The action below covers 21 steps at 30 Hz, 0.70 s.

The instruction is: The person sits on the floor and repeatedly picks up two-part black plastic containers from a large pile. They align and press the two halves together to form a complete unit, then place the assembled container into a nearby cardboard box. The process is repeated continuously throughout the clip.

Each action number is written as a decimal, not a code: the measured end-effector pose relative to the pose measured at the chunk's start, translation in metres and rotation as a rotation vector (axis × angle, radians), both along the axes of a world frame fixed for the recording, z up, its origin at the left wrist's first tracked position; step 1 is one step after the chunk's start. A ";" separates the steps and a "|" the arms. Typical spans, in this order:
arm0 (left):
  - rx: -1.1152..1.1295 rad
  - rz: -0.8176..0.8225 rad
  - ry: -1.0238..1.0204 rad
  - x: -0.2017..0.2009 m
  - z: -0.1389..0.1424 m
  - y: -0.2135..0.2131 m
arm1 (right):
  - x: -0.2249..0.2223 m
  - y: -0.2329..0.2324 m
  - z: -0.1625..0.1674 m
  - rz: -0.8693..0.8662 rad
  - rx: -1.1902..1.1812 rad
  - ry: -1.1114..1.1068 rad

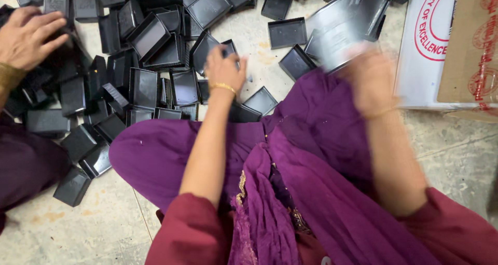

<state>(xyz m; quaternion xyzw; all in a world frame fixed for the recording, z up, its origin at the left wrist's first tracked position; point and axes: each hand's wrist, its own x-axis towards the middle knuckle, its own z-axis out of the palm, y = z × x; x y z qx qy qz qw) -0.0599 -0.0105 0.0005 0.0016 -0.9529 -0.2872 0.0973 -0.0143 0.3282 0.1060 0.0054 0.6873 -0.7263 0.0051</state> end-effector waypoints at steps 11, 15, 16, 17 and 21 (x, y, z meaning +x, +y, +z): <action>0.238 0.128 0.036 0.019 -0.006 0.001 | -0.072 0.017 -0.041 -0.041 0.499 0.034; 1.018 0.153 -0.181 0.035 0.014 -0.015 | -0.085 -0.093 -0.103 0.216 1.447 -0.111; 1.180 0.107 -0.155 0.037 0.016 -0.017 | -0.085 -0.103 -0.113 0.269 1.481 -0.144; 1.340 0.056 -0.126 0.038 0.018 -0.019 | -0.083 -0.105 -0.118 0.319 1.514 -0.177; 1.976 0.152 -0.301 0.033 0.011 -0.010 | -0.064 -0.082 -0.110 0.146 0.981 -0.143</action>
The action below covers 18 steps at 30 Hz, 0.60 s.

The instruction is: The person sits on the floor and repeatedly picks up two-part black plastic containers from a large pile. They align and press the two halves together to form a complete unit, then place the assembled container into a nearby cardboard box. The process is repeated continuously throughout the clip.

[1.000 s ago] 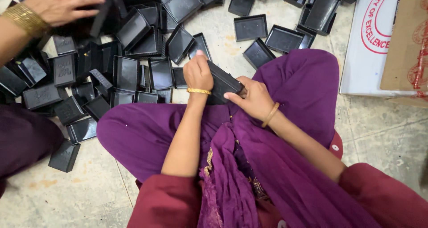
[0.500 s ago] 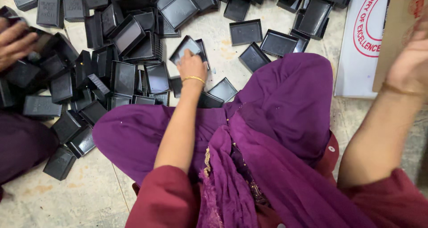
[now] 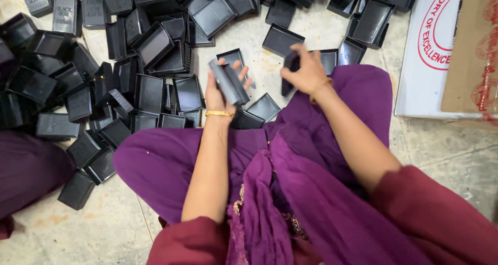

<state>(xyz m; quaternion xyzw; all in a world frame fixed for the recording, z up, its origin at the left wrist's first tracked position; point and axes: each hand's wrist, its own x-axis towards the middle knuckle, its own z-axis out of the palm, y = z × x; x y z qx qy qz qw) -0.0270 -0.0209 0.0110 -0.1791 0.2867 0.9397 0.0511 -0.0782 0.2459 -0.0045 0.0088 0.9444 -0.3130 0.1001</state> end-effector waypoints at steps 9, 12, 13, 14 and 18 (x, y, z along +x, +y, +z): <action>-0.244 0.063 0.012 -0.009 -0.026 0.028 | 0.083 -0.068 0.043 -0.116 -0.990 -0.172; -0.354 0.042 0.077 -0.006 -0.025 0.033 | 0.093 -0.081 0.055 -0.065 -0.697 -0.094; -0.356 0.029 0.092 -0.005 -0.024 0.034 | 0.093 -0.081 0.058 -0.067 -0.681 -0.095; -0.357 0.016 0.106 -0.004 -0.023 0.036 | 0.092 -0.080 0.059 -0.070 -0.663 -0.096; -0.374 -0.106 0.102 0.001 -0.022 0.043 | 0.084 -0.071 0.053 -0.037 -0.682 -0.099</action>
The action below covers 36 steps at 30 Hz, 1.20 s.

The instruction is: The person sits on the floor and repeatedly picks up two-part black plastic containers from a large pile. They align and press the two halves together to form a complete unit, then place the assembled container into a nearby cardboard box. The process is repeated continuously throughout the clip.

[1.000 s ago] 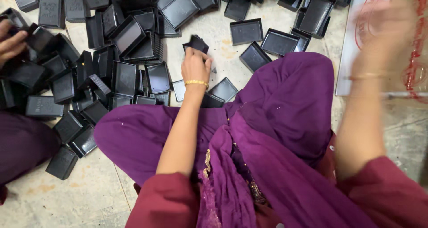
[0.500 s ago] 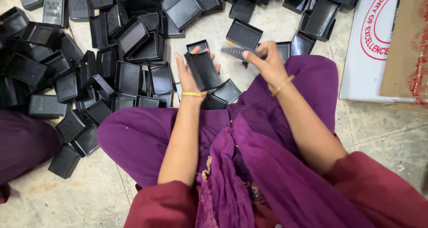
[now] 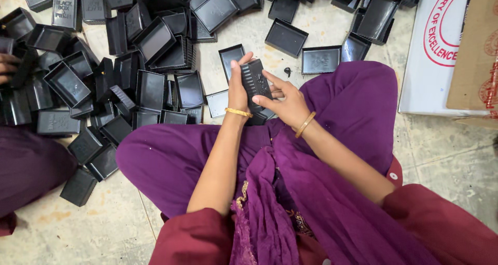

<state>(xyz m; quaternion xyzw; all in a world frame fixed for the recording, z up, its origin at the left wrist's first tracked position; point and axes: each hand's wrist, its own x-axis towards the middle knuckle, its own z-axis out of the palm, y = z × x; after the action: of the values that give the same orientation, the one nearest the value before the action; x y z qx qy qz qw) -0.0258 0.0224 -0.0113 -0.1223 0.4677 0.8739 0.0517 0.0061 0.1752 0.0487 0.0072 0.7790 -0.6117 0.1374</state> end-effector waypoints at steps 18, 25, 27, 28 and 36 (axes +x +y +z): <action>-0.922 0.284 0.072 0.001 0.018 -0.022 | 0.029 -0.002 0.015 0.150 0.264 0.117; -0.603 0.011 0.167 -0.010 -0.006 -0.017 | 0.001 0.117 0.054 -0.037 0.228 0.301; -0.837 0.065 0.312 -0.014 -0.018 -0.027 | -0.007 0.161 0.083 -0.157 0.264 0.406; -0.936 0.079 0.311 -0.016 -0.023 -0.033 | -0.008 0.183 0.095 -0.248 0.183 0.410; -0.892 -0.107 0.290 -0.021 -0.046 -0.064 | 0.063 0.380 0.105 -0.829 0.173 0.486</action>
<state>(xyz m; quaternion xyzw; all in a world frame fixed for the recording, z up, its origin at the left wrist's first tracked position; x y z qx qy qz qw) -0.0464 -0.0412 -0.0578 0.0152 0.8056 0.5917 -0.0268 0.0692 0.5551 0.1539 0.1853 0.7679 -0.5320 -0.3048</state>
